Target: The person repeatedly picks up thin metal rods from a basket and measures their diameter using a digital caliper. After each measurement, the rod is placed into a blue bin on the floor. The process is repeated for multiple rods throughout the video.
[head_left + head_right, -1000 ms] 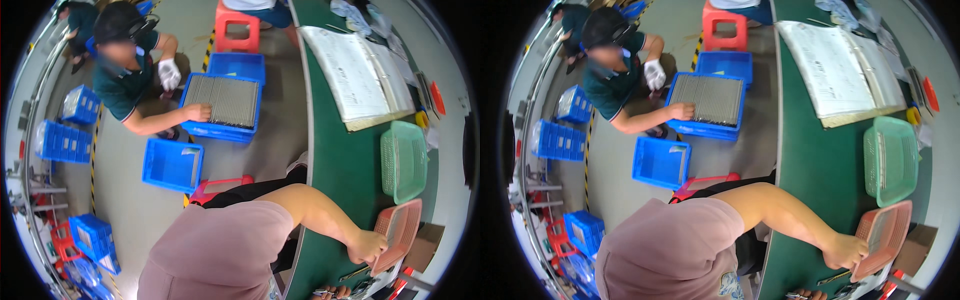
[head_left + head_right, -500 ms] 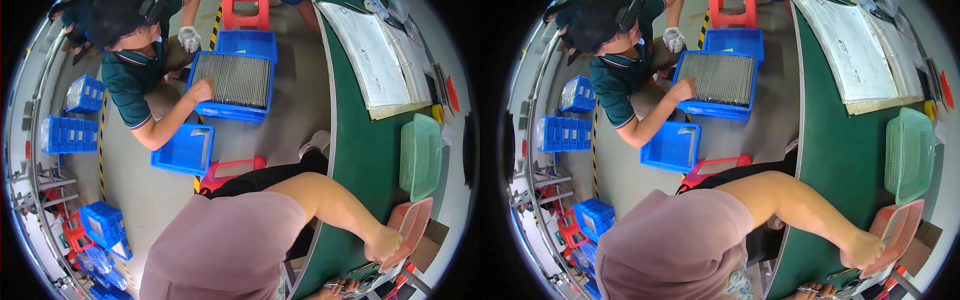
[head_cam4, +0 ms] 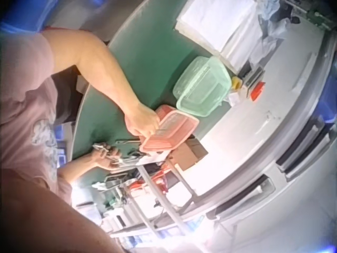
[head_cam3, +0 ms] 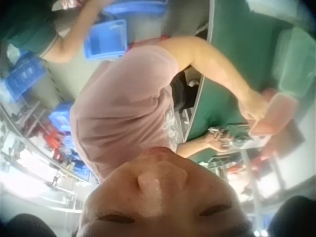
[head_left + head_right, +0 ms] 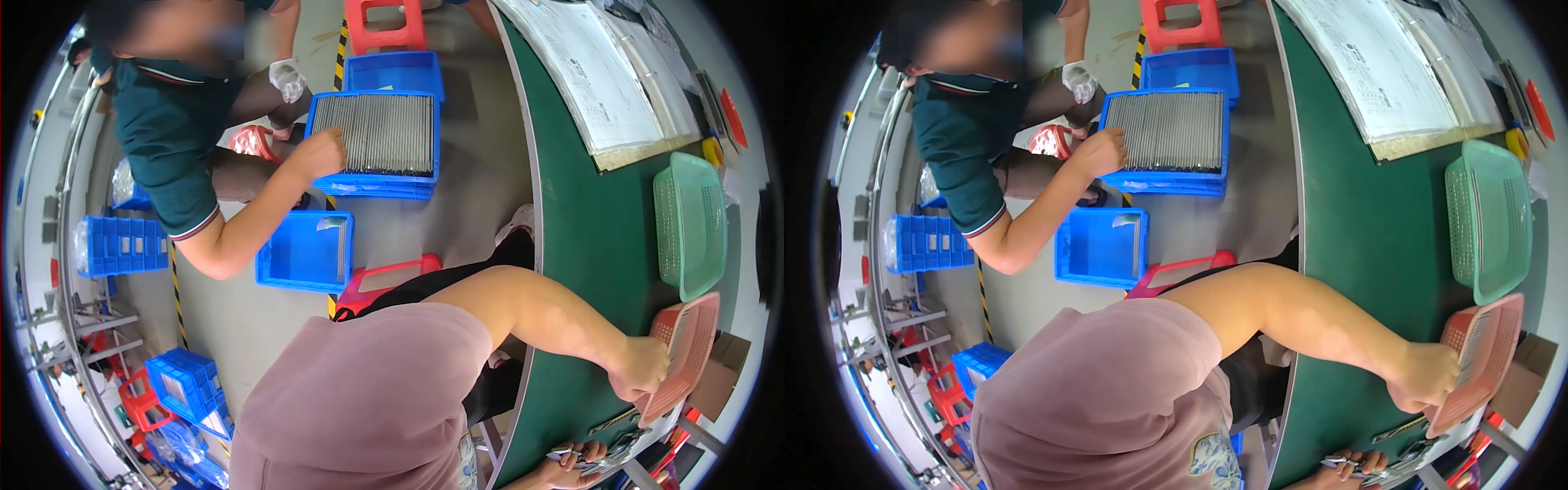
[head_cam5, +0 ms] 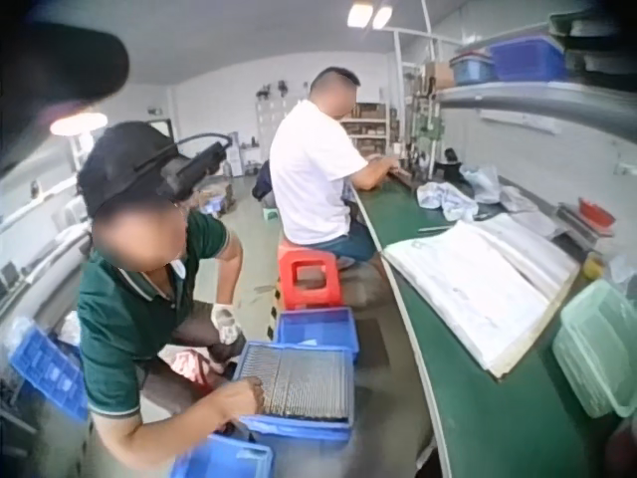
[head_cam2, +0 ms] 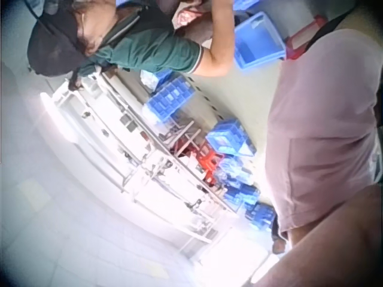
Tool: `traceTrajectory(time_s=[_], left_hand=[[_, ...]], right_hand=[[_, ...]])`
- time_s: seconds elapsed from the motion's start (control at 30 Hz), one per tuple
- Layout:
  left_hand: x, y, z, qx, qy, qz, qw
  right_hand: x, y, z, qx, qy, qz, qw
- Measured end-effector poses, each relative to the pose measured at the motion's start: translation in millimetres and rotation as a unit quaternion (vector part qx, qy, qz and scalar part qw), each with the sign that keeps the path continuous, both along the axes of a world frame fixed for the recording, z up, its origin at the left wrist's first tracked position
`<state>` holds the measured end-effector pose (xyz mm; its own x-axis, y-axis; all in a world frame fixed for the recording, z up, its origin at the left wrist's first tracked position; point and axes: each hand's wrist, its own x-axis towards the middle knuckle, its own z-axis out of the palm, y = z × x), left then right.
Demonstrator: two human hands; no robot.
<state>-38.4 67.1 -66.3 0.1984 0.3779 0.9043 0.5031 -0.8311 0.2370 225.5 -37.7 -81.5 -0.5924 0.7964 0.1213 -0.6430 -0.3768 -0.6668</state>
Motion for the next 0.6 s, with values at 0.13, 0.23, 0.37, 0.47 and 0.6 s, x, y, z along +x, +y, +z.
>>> traceTrajectory(time_s=[0.13,0.23,0.37,0.47,0.6], left_hand=[[-23.7,-7.9,16.4,0.016,0.026,0.007,1.000],[-91.0,-60.7,43.2,0.105,-0.201,0.044,0.973],[-220.6,-159.0,-64.5,-0.035,-0.373,0.333,0.865],[-298.6,-262.2,-191.6,-0.254,-0.508,0.566,0.598],[-361.8,-352.3,-319.9,-0.442,-0.439,0.678,0.389]], right_hand=[[-3.1,3.6,-2.2,-0.019,0.029,0.022,0.999],[-5.3,0.4,6.6,-0.049,0.014,-0.013,0.999],[-28.2,-8.8,16.5,-0.028,0.040,0.012,0.999],[-33.5,-1.0,16.3,-0.026,0.025,0.067,0.997],[-26.4,-4.9,18.8,-0.026,-0.021,0.102,0.994]])
